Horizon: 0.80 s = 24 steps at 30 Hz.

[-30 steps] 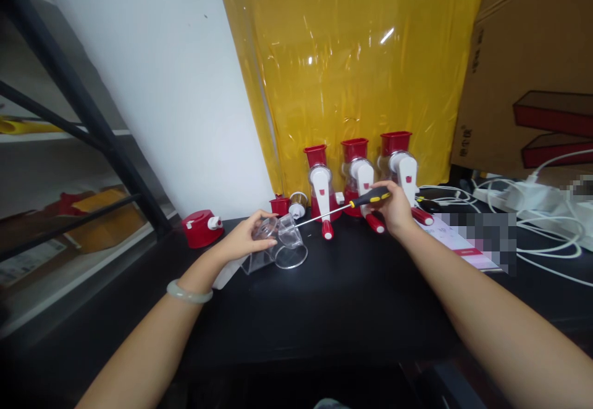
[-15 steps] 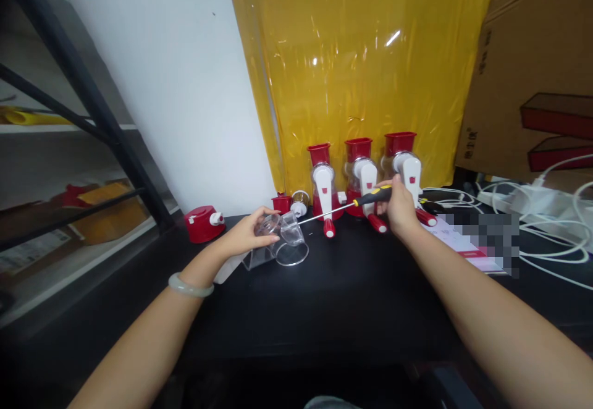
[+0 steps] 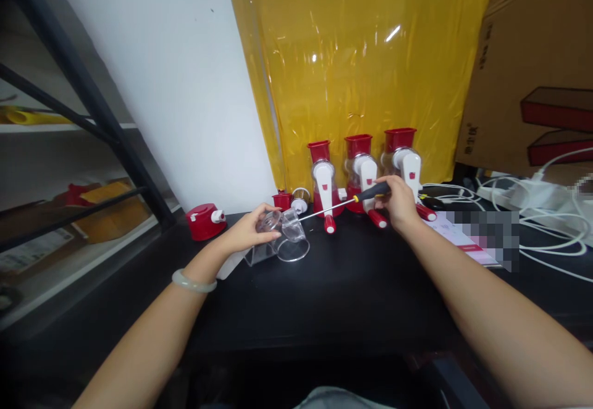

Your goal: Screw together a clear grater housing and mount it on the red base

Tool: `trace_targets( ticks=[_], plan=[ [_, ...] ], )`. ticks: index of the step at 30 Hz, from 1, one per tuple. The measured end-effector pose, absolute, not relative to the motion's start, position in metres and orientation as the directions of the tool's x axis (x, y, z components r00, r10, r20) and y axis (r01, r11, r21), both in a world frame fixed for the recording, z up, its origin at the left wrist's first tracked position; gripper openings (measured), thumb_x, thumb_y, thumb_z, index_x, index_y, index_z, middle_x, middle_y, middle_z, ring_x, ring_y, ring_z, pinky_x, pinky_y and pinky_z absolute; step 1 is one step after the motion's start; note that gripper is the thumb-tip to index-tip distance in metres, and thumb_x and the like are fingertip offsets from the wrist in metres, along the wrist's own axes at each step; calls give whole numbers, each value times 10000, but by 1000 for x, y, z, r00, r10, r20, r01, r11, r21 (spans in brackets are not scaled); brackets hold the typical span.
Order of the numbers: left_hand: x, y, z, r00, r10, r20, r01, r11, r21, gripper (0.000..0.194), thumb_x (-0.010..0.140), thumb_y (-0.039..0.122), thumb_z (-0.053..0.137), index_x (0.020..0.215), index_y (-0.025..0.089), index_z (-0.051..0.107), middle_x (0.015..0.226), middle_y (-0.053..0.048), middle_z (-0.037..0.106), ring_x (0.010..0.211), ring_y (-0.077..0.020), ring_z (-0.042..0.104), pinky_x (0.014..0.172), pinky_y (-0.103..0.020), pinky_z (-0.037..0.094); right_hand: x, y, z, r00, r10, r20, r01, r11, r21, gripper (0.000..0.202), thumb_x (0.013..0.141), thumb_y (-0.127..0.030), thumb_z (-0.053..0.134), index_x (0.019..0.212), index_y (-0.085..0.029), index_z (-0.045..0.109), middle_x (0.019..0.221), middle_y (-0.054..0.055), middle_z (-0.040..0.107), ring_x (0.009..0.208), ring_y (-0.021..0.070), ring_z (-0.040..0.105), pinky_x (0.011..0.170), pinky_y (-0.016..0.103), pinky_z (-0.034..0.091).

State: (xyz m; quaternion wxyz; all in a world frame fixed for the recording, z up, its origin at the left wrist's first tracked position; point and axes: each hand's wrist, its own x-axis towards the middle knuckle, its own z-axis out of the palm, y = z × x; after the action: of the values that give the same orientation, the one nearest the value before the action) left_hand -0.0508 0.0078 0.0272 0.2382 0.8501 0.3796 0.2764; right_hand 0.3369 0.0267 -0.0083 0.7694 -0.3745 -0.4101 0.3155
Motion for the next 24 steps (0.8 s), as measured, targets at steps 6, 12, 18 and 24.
trace_targets(
  ticks=[6,12,18,24],
  plan=[
    [-52,10,26,562,777,284,506,-594,626,563,823,451,809,1272,230,552,1106,-100,719,980,-287,697,897,-476,533,335,28,-11,494,733,467,-53,562,-826,429,878,-669,621,780,-252,614,471,-32,486,307,113,425,278,236,327],
    [-51,9,26,564,777,280,503,-592,629,575,826,450,810,1283,227,541,1130,-104,723,998,-288,698,903,-466,533,338,26,-9,501,787,360,-155,491,-858,322,925,-502,502,810,-240,649,646,31,624,463,158,570,382,275,464],
    [-51,9,26,562,779,278,506,-590,629,571,828,469,806,1273,229,541,1129,-94,721,1000,-284,700,907,-456,524,339,24,-7,420,802,425,-244,551,-798,210,847,-411,537,830,-234,651,683,32,585,540,168,543,432,279,454],
    [-51,8,27,559,780,280,515,-592,620,572,827,470,805,1276,229,546,1127,-96,713,993,-280,691,907,-461,522,337,24,-5,448,792,415,-201,542,-816,217,823,-438,649,792,-223,656,630,15,586,479,152,526,410,283,457]
  ],
)
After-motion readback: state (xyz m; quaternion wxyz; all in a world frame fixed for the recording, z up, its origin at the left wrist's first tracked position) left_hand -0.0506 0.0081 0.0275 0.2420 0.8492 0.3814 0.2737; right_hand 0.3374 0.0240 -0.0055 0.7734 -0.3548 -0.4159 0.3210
